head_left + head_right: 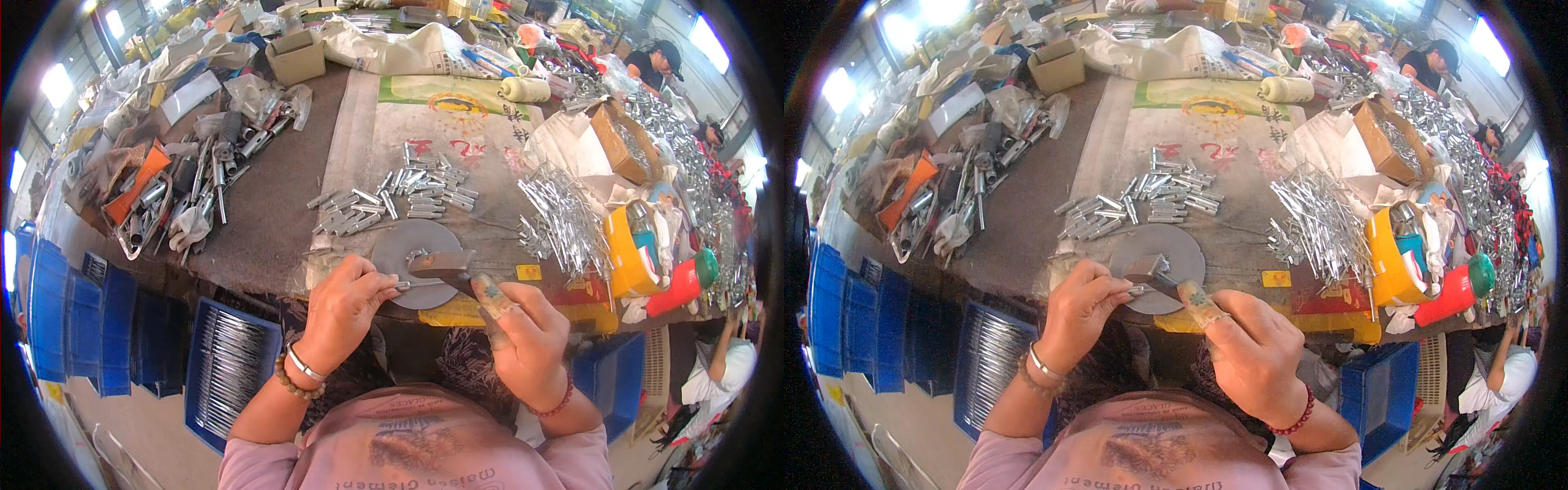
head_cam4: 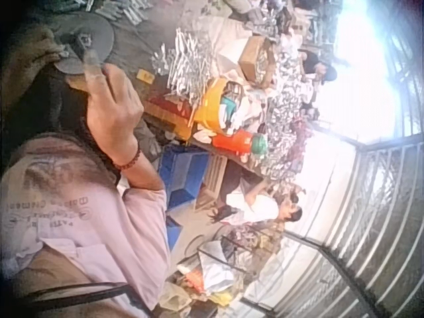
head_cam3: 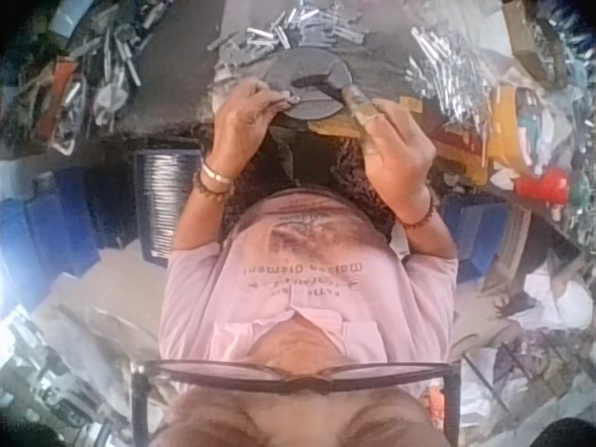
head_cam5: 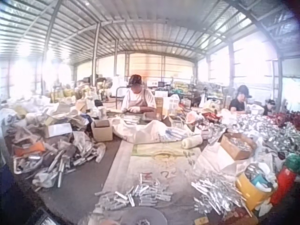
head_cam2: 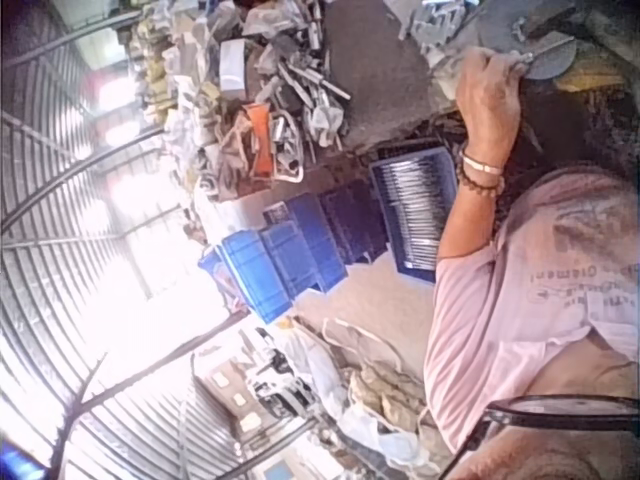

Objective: Assembling small metal components by fitting pins into tubes on a circular base and securing them with a hammer.

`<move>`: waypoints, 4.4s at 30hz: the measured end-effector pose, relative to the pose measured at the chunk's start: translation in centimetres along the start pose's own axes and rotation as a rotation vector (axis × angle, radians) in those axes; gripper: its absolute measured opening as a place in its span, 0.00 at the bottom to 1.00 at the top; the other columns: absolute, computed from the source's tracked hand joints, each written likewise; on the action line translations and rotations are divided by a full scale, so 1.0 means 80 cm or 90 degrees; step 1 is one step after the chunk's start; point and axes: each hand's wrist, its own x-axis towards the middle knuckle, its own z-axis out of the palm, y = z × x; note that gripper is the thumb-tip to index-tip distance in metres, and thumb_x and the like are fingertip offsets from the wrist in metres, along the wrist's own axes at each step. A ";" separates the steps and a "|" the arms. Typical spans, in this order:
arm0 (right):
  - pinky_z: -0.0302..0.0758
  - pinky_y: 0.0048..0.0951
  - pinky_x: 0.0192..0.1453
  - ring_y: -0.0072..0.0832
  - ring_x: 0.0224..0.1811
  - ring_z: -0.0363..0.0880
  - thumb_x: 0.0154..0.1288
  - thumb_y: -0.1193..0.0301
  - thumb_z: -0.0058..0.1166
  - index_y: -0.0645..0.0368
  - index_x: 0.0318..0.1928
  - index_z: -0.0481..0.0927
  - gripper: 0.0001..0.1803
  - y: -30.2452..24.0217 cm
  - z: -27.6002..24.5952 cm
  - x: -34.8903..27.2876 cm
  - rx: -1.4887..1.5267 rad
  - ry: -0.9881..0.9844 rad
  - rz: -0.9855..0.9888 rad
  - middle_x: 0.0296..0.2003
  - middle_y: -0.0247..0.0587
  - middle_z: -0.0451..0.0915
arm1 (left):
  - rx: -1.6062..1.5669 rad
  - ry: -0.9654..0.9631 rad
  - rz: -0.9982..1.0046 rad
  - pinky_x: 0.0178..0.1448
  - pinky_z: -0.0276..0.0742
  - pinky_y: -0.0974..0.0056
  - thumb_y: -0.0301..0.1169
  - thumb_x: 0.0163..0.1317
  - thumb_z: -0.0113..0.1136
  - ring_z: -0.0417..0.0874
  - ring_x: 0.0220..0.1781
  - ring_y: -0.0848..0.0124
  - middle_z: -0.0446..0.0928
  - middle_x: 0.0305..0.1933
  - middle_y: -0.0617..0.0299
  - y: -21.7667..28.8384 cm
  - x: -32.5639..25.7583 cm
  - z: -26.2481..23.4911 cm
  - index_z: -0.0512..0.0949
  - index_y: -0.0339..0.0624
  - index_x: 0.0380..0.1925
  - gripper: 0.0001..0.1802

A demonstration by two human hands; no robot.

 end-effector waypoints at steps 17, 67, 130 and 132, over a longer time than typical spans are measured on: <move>0.83 0.41 0.39 0.39 0.39 0.88 0.56 0.82 0.69 0.50 0.66 0.90 0.34 0.014 0.025 -0.026 -0.030 -0.120 0.018 0.46 0.38 0.84 | -0.017 0.010 0.014 0.42 0.82 0.57 0.22 0.58 0.82 0.87 0.40 0.57 0.82 0.40 0.58 -0.005 0.000 0.002 0.91 0.43 0.44 0.14; 0.68 0.16 0.34 0.13 0.29 0.72 0.86 0.62 0.61 0.57 0.73 0.82 0.23 0.007 0.090 -0.040 0.399 -0.104 0.466 0.34 0.27 0.79 | -0.237 0.594 -0.715 0.39 0.78 0.68 0.24 0.69 0.71 0.81 0.35 0.78 0.86 0.37 0.64 -0.204 -0.346 -0.100 0.73 0.36 0.69 0.29; 0.85 0.47 0.50 0.47 0.50 0.84 0.60 0.79 0.67 0.58 0.37 0.82 0.06 0.189 -0.002 -0.006 -0.366 0.022 0.232 0.42 0.44 0.80 | 0.019 0.014 -0.066 0.46 0.80 0.57 0.22 0.62 0.77 0.85 0.41 0.58 0.82 0.42 0.56 0.012 0.046 -0.022 0.89 0.39 0.42 0.09; 0.85 0.47 0.50 0.47 0.50 0.84 0.60 0.79 0.67 0.58 0.37 0.83 0.06 0.188 0.000 -0.005 -0.363 0.022 0.233 0.42 0.43 0.80 | 0.015 -0.041 -0.079 0.47 0.80 0.56 0.23 0.62 0.77 0.86 0.42 0.55 0.82 0.40 0.56 0.023 0.034 -0.024 0.89 0.40 0.41 0.08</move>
